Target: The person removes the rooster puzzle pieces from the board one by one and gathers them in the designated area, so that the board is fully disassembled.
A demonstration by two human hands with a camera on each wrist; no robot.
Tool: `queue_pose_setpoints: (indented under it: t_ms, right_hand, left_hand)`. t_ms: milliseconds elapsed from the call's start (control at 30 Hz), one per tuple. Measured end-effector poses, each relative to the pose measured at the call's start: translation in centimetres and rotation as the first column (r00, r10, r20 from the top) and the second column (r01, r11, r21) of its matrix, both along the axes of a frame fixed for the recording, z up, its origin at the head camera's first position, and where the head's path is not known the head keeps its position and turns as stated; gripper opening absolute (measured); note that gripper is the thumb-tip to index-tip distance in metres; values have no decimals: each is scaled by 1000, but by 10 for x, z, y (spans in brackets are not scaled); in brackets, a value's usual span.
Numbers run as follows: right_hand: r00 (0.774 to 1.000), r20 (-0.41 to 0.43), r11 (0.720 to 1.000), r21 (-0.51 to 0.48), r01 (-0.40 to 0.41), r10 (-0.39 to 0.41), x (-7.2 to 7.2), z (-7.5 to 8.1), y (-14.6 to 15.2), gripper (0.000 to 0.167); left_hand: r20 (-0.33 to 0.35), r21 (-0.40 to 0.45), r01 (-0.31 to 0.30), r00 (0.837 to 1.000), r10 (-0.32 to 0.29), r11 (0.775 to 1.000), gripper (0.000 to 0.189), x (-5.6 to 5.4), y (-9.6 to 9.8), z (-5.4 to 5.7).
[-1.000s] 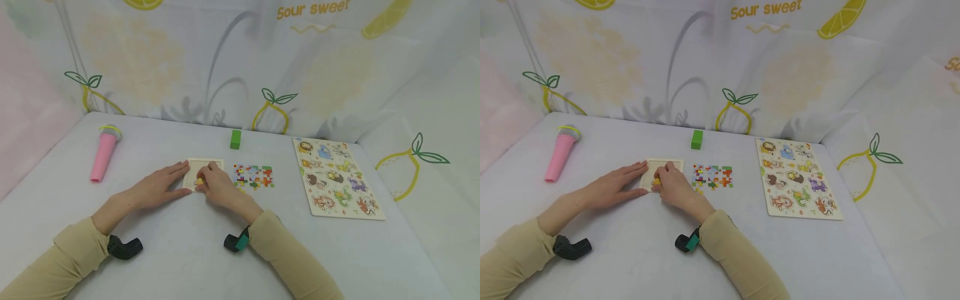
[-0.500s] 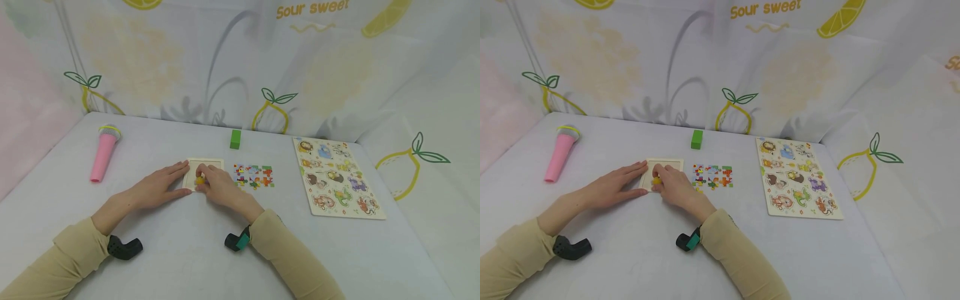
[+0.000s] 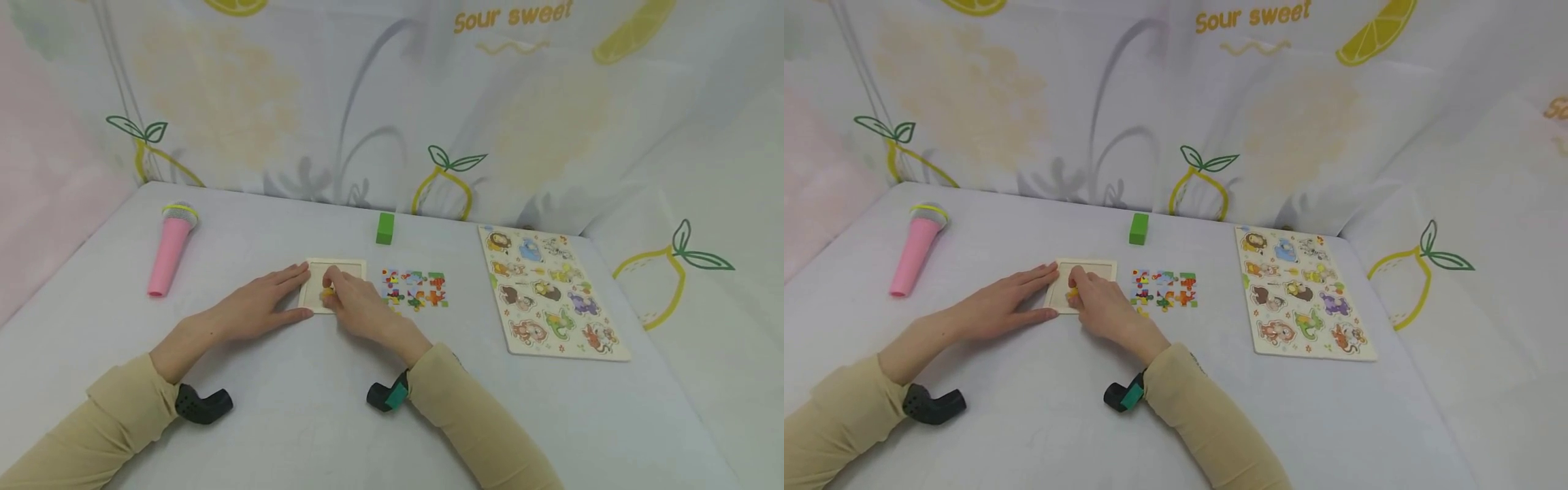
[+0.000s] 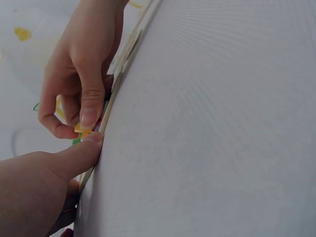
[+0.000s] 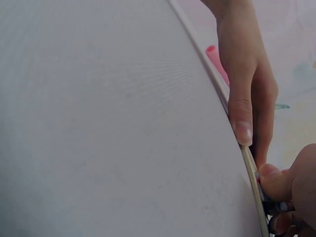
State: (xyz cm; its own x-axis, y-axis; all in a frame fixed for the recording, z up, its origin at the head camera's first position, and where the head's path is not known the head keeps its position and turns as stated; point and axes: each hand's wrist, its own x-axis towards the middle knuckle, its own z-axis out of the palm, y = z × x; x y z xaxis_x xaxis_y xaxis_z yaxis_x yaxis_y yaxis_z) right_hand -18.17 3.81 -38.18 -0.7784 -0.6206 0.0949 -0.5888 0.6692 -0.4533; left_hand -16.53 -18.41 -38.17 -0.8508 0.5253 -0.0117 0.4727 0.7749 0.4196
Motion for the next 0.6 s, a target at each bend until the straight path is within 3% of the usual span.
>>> queue_pose_setpoints:
  t_ms: [300, 433, 600]
  right_hand:
    - [996, 88, 992, -127, 17, -6, -7, 7, 19, 16]
    - [994, 106, 982, -187, 40, -20, -5, 21, 49, 14]
    - [980, 179, 962, -241, 130, -88, -3, 31, 99, 18]
  left_hand:
    - [4, 11, -3, 1000, 3, 1000, 79, 1, 0, -3]
    - [3, 2, -3, 1000, 3, 1000, 80, 1, 1, -3]
    - [-6, -14, -2, 1000, 2, 1000, 79, 2, 0, 0]
